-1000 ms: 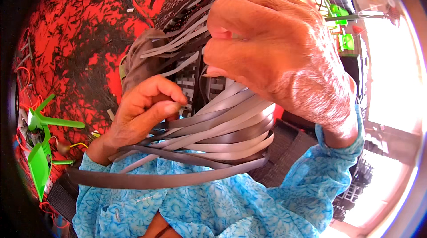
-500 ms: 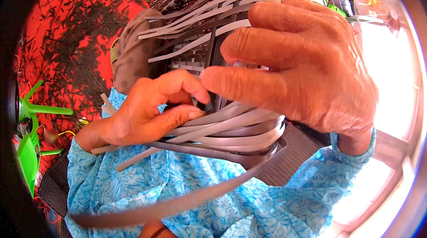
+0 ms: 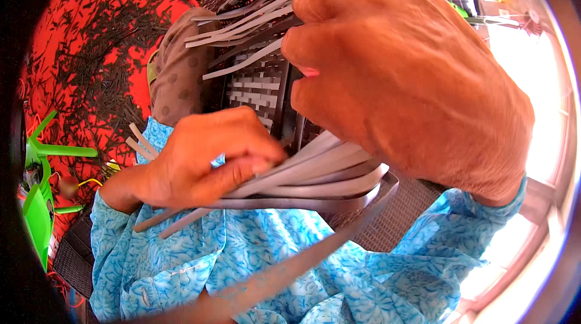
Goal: The person weaves plastic strips into a wicker furniture frame by hand, repeatedly interlacing the strips through the existing weave and tucking the ends into place.
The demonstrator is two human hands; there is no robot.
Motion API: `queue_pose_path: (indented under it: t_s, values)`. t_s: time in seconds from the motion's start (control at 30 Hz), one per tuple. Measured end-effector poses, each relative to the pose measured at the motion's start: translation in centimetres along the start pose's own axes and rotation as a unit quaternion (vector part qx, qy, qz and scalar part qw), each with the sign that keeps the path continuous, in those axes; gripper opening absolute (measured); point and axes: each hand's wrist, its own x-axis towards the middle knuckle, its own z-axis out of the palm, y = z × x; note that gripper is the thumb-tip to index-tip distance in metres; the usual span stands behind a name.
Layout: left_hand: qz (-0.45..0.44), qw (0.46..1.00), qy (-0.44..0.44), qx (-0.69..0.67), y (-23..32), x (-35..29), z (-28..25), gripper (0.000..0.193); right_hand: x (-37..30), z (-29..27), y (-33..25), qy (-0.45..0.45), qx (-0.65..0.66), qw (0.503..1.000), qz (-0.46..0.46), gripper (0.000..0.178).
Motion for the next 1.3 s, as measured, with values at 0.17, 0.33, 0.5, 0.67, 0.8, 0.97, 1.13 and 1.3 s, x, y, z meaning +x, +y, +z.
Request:
queue_pose_path:
  t_s: [0.17, 0.33, 0.5, 0.67, 0.8, 0.97, 1.13, 1.3]
  values:
    - [-0.168, 0.985, -0.021, -0.017, -0.3, 0.8, -0.3, 0.025, 0.2, -0.9, 1.0, -0.162, -0.061, 0.983, -0.066, 0.018]
    - [-0.076, 0.994, -0.051, 0.055, -1.0, 2.0, -0.4, 0.021, -0.4, 0.6, 1.2, -0.102, 0.008, 0.994, -0.024, 0.021]
    - [-0.058, 0.998, -0.022, 0.024, -1.5, 2.4, -1.2, 0.013, 0.0, -0.3, 1.5, -0.141, -0.026, 0.989, -0.040, 0.019]
    - [-0.115, 0.993, 0.003, -0.028, -2.3, 2.8, -2.6, 0.007, 0.4, -1.0, 1.0, -0.169, 0.001, 0.981, 0.097, 0.028]
    - [-0.184, 0.971, -0.034, -0.150, -3.8, 3.8, -4.5, 0.016, 0.8, 0.2, 1.5, -0.106, 0.059, 0.982, 0.143, 0.038]
    - [-0.231, 0.945, -0.060, -0.223, -6.1, 5.6, -6.2, 0.021, 0.1, 0.6, 1.1, -0.006, 0.021, 0.990, 0.137, 0.030]
    - [-0.190, 0.960, -0.026, -0.202, -5.4, 5.5, -7.2, 0.024, -0.7, -0.3, 0.3, 0.025, -0.008, 0.982, 0.189, 0.024]
    - [-0.231, 0.964, -0.051, -0.120, -3.8, 5.6, -7.8, 0.022, -0.6, -0.4, 0.2, -0.008, -0.082, 0.980, 0.182, 0.024]
